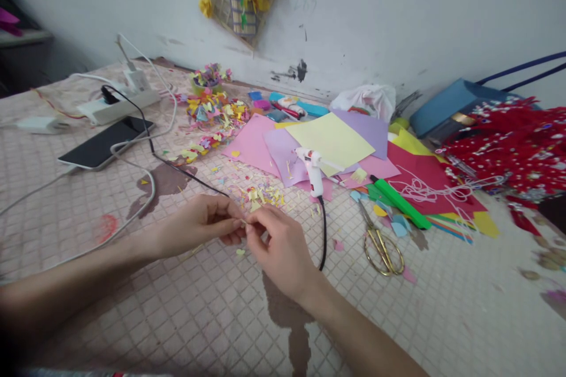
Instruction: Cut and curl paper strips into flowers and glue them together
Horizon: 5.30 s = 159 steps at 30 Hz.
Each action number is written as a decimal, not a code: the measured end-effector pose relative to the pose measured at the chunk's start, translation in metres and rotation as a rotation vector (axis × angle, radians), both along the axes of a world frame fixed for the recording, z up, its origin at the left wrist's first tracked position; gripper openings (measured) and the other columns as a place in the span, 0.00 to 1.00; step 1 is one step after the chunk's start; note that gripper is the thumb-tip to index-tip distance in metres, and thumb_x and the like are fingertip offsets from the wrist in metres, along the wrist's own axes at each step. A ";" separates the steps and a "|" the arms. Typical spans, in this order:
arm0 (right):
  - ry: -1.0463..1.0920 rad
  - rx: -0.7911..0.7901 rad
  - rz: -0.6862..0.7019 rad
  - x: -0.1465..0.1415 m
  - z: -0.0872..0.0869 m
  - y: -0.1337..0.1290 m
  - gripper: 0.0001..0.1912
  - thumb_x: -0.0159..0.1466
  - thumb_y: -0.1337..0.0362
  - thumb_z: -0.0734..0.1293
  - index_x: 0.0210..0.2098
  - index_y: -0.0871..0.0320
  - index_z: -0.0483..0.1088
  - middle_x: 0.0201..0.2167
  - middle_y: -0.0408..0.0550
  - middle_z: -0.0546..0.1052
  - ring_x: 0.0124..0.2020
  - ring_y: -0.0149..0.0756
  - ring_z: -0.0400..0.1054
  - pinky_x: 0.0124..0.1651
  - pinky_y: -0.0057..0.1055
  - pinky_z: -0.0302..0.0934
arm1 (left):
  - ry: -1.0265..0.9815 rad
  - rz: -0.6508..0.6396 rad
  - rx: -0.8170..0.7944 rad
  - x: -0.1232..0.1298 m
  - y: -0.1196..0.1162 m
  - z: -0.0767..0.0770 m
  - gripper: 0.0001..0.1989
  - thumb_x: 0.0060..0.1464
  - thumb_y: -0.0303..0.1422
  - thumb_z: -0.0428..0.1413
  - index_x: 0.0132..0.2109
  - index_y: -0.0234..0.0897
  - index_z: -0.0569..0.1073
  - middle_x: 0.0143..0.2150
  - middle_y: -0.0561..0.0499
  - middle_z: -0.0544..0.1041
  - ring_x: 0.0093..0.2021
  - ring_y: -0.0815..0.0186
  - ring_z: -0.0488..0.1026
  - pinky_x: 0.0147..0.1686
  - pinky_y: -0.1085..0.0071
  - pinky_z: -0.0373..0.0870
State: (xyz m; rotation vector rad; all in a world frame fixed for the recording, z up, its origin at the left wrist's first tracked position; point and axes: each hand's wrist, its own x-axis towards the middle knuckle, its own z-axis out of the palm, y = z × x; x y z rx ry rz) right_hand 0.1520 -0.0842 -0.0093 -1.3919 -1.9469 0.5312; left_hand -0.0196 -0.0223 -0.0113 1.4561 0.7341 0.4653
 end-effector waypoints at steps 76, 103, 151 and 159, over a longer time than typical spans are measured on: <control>-0.531 -0.103 -0.109 -0.001 -0.014 0.004 0.04 0.56 0.70 0.62 0.26 0.58 0.64 0.24 0.41 0.71 0.25 0.32 0.65 0.27 0.28 0.49 | 0.110 0.224 0.074 -0.049 0.038 0.016 0.08 0.52 0.35 0.56 0.33 0.32 0.69 0.33 0.47 0.79 0.30 0.69 0.75 0.29 0.74 0.71; -0.166 -0.159 -0.201 0.044 -0.005 0.016 0.07 0.63 0.65 0.61 0.27 0.57 0.64 0.23 0.41 0.69 0.24 0.31 0.64 0.29 0.27 0.57 | 0.232 0.121 0.032 -0.049 0.031 0.013 0.09 0.55 0.36 0.52 0.31 0.35 0.67 0.25 0.55 0.71 0.23 0.73 0.67 0.23 0.77 0.65; -0.288 -0.030 -0.455 0.120 -0.014 0.073 0.17 0.56 0.55 0.66 0.40 0.60 0.68 0.32 0.50 0.73 0.33 0.40 0.66 0.34 0.34 0.59 | 0.409 0.175 0.246 -0.033 0.014 0.024 0.07 0.54 0.34 0.51 0.32 0.36 0.69 0.25 0.54 0.73 0.26 0.69 0.68 0.26 0.74 0.63; -0.159 0.009 -0.494 0.103 -0.007 0.087 0.12 0.60 0.56 0.61 0.26 0.58 0.66 0.21 0.45 0.67 0.24 0.36 0.61 0.28 0.32 0.56 | 0.354 0.220 0.395 -0.025 0.015 0.031 0.05 0.56 0.29 0.50 0.32 0.36 0.68 0.27 0.54 0.72 0.27 0.71 0.68 0.28 0.75 0.64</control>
